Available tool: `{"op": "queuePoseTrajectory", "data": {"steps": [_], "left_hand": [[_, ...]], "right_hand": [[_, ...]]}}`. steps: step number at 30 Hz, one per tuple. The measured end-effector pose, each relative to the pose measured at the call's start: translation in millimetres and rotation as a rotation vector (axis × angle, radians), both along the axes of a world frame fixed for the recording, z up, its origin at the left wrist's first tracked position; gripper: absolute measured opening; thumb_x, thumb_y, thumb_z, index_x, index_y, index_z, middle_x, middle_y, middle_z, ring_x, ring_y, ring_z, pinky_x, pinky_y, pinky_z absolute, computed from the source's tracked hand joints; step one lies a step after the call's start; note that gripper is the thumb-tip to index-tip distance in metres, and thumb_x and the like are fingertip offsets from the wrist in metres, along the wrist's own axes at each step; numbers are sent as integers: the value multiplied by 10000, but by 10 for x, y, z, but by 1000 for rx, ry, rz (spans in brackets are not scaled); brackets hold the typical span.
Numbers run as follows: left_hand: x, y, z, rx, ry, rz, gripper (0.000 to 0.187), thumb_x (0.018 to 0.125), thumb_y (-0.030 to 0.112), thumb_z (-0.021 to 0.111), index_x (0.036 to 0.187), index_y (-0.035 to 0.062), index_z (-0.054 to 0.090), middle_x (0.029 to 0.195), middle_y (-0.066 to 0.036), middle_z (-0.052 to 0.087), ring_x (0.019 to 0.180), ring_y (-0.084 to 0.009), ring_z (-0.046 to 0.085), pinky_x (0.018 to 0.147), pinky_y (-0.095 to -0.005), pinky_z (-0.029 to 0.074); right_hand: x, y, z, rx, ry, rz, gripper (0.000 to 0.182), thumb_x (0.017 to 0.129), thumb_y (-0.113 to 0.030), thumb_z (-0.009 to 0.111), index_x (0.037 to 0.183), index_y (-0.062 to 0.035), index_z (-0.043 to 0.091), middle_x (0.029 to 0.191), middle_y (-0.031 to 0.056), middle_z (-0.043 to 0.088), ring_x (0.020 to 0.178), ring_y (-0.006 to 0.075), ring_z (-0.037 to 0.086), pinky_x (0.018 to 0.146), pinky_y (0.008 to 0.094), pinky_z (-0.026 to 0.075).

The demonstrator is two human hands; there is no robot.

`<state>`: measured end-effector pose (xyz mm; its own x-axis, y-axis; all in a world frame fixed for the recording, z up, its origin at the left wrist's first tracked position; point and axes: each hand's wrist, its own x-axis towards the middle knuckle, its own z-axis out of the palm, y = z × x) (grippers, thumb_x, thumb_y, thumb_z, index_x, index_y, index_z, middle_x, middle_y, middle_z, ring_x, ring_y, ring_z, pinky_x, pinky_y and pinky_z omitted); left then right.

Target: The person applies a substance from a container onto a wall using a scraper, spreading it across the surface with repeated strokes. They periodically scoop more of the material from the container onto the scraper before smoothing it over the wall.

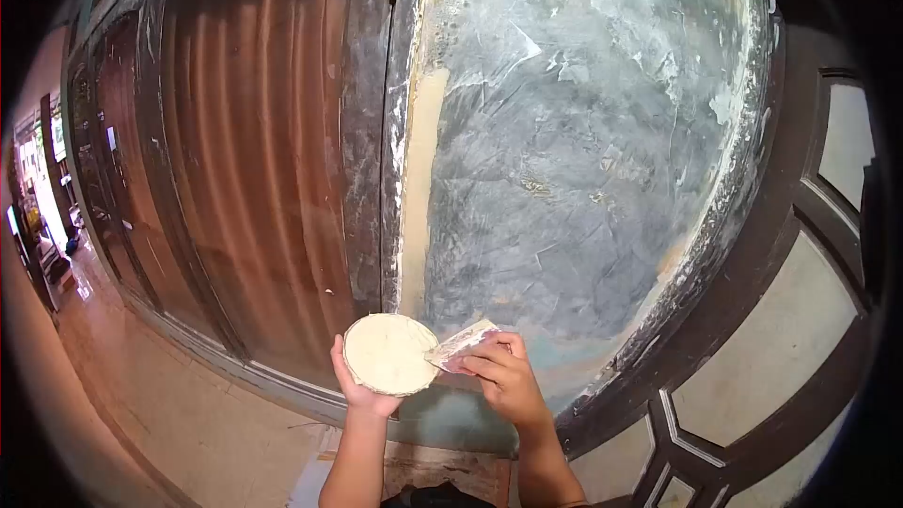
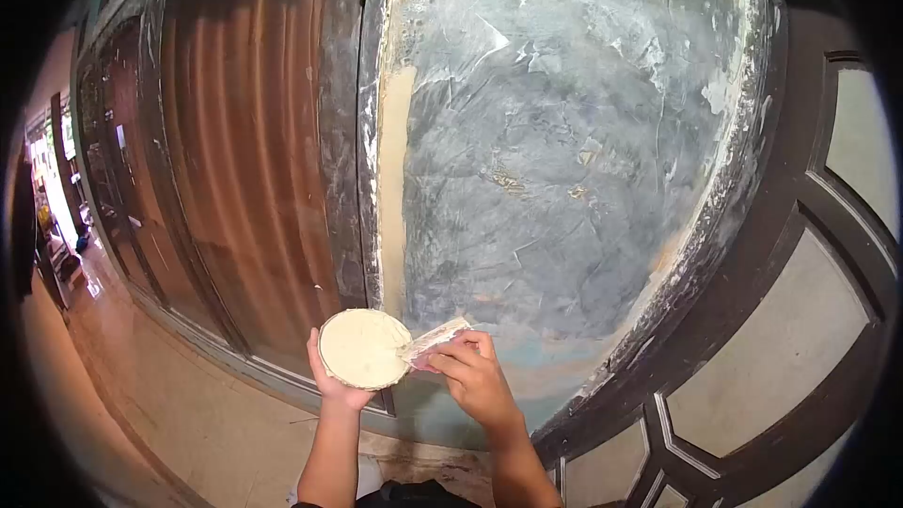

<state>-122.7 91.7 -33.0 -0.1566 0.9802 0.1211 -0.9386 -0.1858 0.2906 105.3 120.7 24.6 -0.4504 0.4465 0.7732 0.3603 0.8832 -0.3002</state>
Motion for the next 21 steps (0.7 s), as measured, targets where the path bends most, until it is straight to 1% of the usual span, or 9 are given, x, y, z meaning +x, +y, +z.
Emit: {"op": "queuePoseTrajectory", "data": {"steps": [5, 7, 9, 13, 14, 15, 17, 18, 21], "left_hand": [[-15, -22, -60, 35, 50, 36, 842, 956, 748, 395, 1461, 92, 548, 1471, -183, 570, 1308, -455, 565, 1059, -686, 470], [-5, -6, -61, 18, 11, 46, 841, 960, 739, 398, 1470, 85, 538, 1482, -176, 563, 1310, -453, 564, 1057, -687, 469], [9, -54, -24, 52, 41, 46, 823, 965, 736, 401, 1450, 89, 558, 1444, -164, 591, 1289, -393, 597, 1074, -595, 497], [1, -137, 14, 66, 45, 1, 834, 965, 735, 387, 1473, 91, 539, 1457, -165, 581, 1320, -390, 575, 1087, -603, 489], [-13, -157, 11, 158, -57, -82, 841, 968, 733, 373, 1486, 87, 524, 1465, -171, 575, 1321, -404, 572, 1080, -625, 487], [-21, -144, -40, 157, -57, -84, 841, 968, 733, 373, 1486, 87, 524, 1465, -171, 575, 1321, -404, 572, 1080, -625, 487], [-42, -71, -237, 9, 11, 25, 863, 953, 757, 397, 1500, 100, 512, 1524, -188, 523, 1314, -486, 549, 1010, -792, 435], [-60, -62, -253, 30, 53, 27, 871, 946, 770, 397, 1519, 121, 490, 1542, -191, 500, 1324, -504, 532, 952, -862, 406], [-69, -187, -286, 85, -24, 7, 913, 929, 800, 394, 1554, 136, 434, 1554, -212, 471, 1358, -509, 507, 948, -887, 395]], "right_hand": [[-62, 36, -5, 10, 18, 6, 350, 789, 82, 688, 1025, -146, 810, 1041, 11, 747, 1065, 311, 565, 958, 401, 476], [-89, 50, -20, 13, 28, 3, 345, 793, 84, 682, 1018, -145, 808, 1041, 12, 745, 1070, 310, 563, 968, 399, 468], [-99, 68, -44, -9, 33, 2, 338, 796, 81, 681, 1017, -142, 805, 1043, 15, 745, 1075, 313, 565, 973, 401, 463], [-133, 104, -75, 16, 23, 2, 315, 797, 77, 689, 1009, -126, 804, 1043, 25, 750, 1069, 319, 568, 977, 404, 472], [-153, 104, -79, 22, 23, -5, 307, 794, 75, 696, 1003, -121, 805, 1044, 28, 753, 1062, 319, 569, 969, 404, 481], [-170, 103, -88, 27, 22, -11, 298, 791, 73, 704, 998, -115, 806, 1044, 31, 757, 1055, 320, 571, 962, 403, 491], [-214, 131, -129, 53, 40, -33, 289, 781, 60, 724, 995, -115, 809, 1048, 32, 760, 1034, 313, 585, 927, 404, 508], [-241, 148, -145, 64, 72, -77, 285, 775, 55, 731, 994, -111, 808, 1051, 32, 761, 1018, 310, 596, 915, 407, 512], [-299, 269, -149, 132, 121, -152, 265, 763, 35, 745, 990, -89, 800, 1043, 41, 763, 958, 308, 628, 852, 407, 533]]}}
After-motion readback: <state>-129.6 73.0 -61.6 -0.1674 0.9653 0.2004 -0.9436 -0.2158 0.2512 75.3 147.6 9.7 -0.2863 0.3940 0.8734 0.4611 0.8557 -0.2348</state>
